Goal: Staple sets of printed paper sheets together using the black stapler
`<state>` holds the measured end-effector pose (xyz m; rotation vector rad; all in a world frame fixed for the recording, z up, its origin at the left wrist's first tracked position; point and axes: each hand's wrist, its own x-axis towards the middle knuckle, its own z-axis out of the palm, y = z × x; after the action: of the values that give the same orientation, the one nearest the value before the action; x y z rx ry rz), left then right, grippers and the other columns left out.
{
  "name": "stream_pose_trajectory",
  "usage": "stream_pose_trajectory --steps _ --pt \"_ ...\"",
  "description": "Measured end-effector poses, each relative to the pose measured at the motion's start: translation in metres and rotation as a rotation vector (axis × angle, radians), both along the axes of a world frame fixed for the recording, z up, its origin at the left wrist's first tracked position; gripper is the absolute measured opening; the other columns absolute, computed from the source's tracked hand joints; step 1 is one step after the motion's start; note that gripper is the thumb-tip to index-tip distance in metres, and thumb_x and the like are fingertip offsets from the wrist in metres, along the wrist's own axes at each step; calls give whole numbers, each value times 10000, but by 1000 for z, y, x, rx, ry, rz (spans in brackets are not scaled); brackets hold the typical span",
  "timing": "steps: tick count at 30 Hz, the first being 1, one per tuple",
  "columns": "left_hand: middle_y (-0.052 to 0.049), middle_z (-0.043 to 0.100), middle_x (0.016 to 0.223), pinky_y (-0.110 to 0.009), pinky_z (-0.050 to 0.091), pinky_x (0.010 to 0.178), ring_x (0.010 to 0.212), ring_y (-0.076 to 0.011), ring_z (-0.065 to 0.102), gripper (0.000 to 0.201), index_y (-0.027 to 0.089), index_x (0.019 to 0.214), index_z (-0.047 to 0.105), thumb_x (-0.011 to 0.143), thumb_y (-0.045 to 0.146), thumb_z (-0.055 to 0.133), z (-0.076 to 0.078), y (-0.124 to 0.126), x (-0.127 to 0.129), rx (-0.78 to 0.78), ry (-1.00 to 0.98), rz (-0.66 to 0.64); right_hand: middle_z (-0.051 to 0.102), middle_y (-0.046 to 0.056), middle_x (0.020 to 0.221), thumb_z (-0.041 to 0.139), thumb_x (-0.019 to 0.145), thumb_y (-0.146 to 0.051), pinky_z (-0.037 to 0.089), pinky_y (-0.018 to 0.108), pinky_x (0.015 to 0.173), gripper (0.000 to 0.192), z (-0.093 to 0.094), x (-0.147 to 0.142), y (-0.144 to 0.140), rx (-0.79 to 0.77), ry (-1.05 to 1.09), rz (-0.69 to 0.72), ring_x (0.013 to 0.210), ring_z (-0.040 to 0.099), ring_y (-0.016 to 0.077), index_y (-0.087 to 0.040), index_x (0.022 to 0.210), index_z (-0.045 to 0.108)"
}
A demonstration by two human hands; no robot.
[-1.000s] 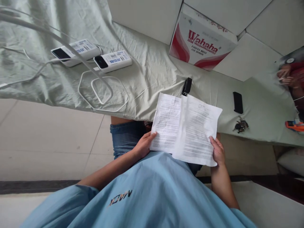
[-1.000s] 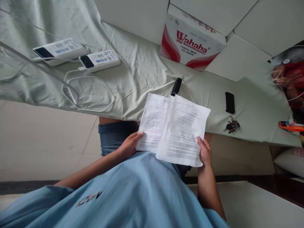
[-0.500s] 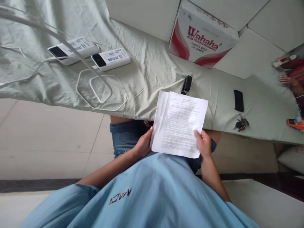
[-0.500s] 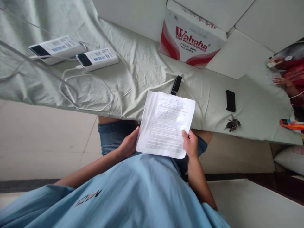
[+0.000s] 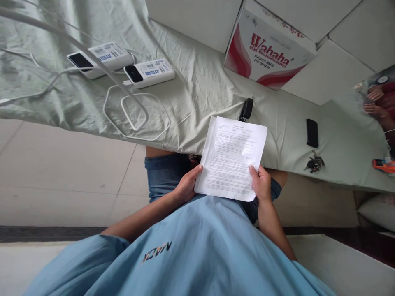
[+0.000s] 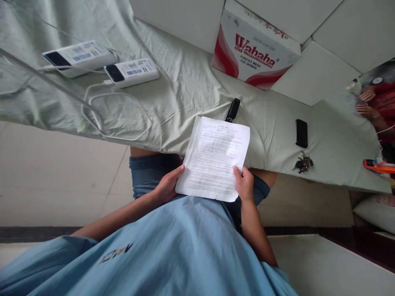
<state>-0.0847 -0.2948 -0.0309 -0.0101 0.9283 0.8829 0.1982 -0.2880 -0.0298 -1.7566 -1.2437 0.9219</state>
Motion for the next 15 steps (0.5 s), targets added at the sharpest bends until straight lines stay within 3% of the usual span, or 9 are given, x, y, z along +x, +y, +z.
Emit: stream_pose_trajectory --steps 7,15 --pt "-108 830 1015 -303 611 769 827 -224 763 422 122 1122 788 777 332 913 -11 -4 -1 111 15 -16 796 35 945 702 908 -618 536 342 822 425 -3 4 0 1 -20 10 862 687 224 -202 970 763" --pt "-103 827 953 -309 615 750 790 -218 752 447 120 1029 793 764 452 932 -17 -4 1 75 76 -10 795 34 919 693 893 -641 535 342 801 453 -1 1 2 7 -58 -1 838 676 222 -197 952 763"
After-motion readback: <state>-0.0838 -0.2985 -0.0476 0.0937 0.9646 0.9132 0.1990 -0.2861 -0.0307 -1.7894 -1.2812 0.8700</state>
